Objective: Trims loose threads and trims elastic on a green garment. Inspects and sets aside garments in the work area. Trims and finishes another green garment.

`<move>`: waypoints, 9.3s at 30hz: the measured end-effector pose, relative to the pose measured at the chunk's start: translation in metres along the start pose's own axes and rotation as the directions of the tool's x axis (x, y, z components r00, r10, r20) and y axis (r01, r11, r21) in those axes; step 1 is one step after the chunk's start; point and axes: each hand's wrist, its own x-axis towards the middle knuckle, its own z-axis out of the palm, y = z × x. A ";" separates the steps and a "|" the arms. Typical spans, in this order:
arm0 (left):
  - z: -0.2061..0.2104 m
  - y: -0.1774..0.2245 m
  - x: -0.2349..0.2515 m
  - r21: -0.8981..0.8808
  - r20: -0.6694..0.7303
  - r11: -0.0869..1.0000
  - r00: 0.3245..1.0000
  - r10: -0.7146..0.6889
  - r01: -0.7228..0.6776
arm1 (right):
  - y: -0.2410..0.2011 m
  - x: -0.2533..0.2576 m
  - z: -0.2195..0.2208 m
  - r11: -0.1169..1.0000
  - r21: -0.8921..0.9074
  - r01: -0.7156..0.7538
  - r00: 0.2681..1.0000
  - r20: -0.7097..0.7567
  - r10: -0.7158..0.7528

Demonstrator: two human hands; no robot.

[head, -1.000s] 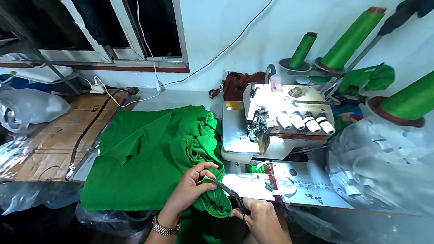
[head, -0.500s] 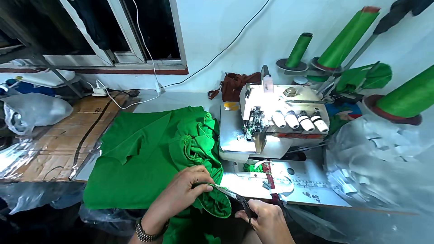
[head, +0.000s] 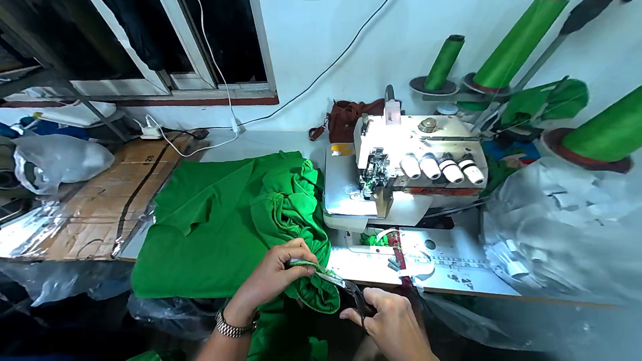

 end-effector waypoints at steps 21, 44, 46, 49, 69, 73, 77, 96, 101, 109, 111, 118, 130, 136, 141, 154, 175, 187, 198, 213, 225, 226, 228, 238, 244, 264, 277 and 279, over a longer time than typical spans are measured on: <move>0.003 -0.010 -0.003 -0.052 -0.037 0.999 0.999 0.002 -0.004 | -0.005 0.006 0.003 1.000 0.008 0.015 0.999 0.050 -0.016; 0.004 -0.013 -0.005 -0.072 -0.037 0.997 0.999 -0.037 0.034 | -0.002 0.009 0.007 0.996 -0.044 0.075 0.997 0.000 -0.075; 0.005 -0.013 -0.005 -0.061 -0.033 0.997 0.999 -0.041 0.039 | -0.001 0.009 0.005 0.996 -0.033 0.083 0.996 0.045 -0.081; 0.005 -0.012 -0.005 -0.053 -0.022 0.998 0.999 -0.044 0.043 | 0.001 0.008 0.003 0.997 -0.005 0.071 0.992 0.105 -0.071; 0.003 -0.013 -0.003 -0.016 0.043 0.999 0.998 -0.040 0.041 | 0.008 0.012 0.012 0.989 -0.040 0.139 0.990 0.008 -0.139; 0.006 -0.013 -0.003 -0.023 0.002 0.999 1.000 -0.031 0.031 | 0.007 0.013 0.008 0.980 0.192 -0.058 0.998 0.042 0.051; 0.021 0.001 -0.005 0.207 -0.067 0.975 0.994 0.092 -0.076 | -0.010 0.029 0.006 0.871 0.479 -0.108 0.994 0.072 0.084; 0.037 -0.017 -0.048 0.609 -0.562 0.792 0.728 0.392 0.043 | -0.011 0.011 0.030 0.639 0.716 -0.280 0.788 -0.208 0.579; 0.040 -0.020 -0.052 0.626 -0.540 0.780 0.732 0.415 0.020 | -0.009 0.003 0.039 0.661 0.687 -0.302 0.787 -0.212 0.580; 0.043 -0.025 -0.051 0.609 -0.554 0.793 0.722 0.415 0.013 | -0.011 0.003 0.040 0.643 0.699 -0.313 0.777 -0.200 0.596; 0.043 -0.025 -0.051 0.604 -0.556 0.797 0.724 0.408 0.016 | -0.012 0.003 0.037 0.620 0.710 -0.334 0.776 -0.167 0.608; 0.040 -0.026 -0.052 0.602 -0.527 0.798 0.748 0.404 -0.007 | -0.013 0.004 0.037 0.624 0.714 -0.318 0.790 -0.164 0.591; 0.043 -0.027 -0.053 0.587 -0.511 0.809 0.759 0.403 -0.035 | -0.015 0.002 0.037 0.578 0.754 -0.312 0.794 -0.128 0.595; 0.043 -0.025 -0.054 0.607 -0.472 0.793 0.780 0.411 -0.051 | -0.014 0.001 0.038 0.583 0.759 -0.290 0.799 -0.144 0.584; 0.042 -0.025 -0.055 0.607 -0.452 0.792 0.793 0.409 -0.063 | -0.014 0.000 0.038 0.580 0.759 -0.296 0.805 -0.129 0.579; 0.038 -0.018 -0.057 0.660 -0.387 0.750 0.837 0.386 -0.040 | -0.013 0.004 0.037 0.594 0.754 -0.281 0.809 -0.147 0.570; 0.010 0.012 0.017 0.262 0.075 0.965 0.997 0.007 -0.026 | -0.023 0.022 0.018 0.539 0.756 -0.371 0.905 0.163 0.393; 0.016 0.003 0.019 -0.091 0.061 0.985 0.988 -0.139 0.144 | -0.014 0.020 0.016 0.471 0.737 -0.484 0.868 0.337 0.364; 0.024 0.000 0.012 -0.189 0.004 0.979 0.997 -0.081 0.080 | -0.012 -0.004 -0.031 0.930 0.054 -0.365 0.884 0.334 0.327; 0.029 -0.007 0.005 -0.248 -0.130 0.968 0.988 -0.078 0.044 | -0.015 -0.011 -0.013 0.964 0.048 -0.263 0.953 0.166 0.252; 0.030 -0.008 0.005 -0.263 -0.136 0.964 0.988 -0.080 0.042 | -0.010 -0.014 -0.006 0.970 0.080 -0.228 0.965 0.148 0.214; 0.030 -0.008 0.005 -0.260 -0.134 0.965 0.988 -0.079 0.042 | -0.009 -0.014 -0.006 0.972 0.078 -0.221 0.967 0.148 0.208; 0.030 -0.008 0.005 -0.261 -0.136 0.965 0.988 -0.075 0.037 | -0.008 -0.014 -0.005 0.976 0.071 -0.208 0.969 0.150 0.196; 0.032 -0.009 0.004 -0.276 -0.158 0.961 0.985 -0.070 0.024 | -0.011 -0.010 -0.008 0.968 0.078 -0.237 0.960 0.172 0.221; 0.031 -0.010 0.003 -0.278 -0.159 0.960 0.984 -0.074 0.027 | -0.012 -0.006 -0.009 0.973 0.063 -0.223 0.962 0.172 0.210; 0.026 -0.015 0.003 -0.325 -0.131 0.945 0.988 -0.076 0.030 | -0.009 -0.004 -0.003 0.974 0.093 -0.207 0.969 0.160 0.190; 0.028 -0.015 0.002 -0.345 -0.144 0.938 0.986 -0.080 0.026 | -0.010 -0.001 -0.001 0.990 0.040 -0.138 0.987 0.093 0.134; 0.029 -0.015 0.002 -0.348 -0.145 0.937 0.986 -0.081 0.026 | -0.009 -0.002 -0.001 0.993 0.028 -0.119 0.989 0.090 0.116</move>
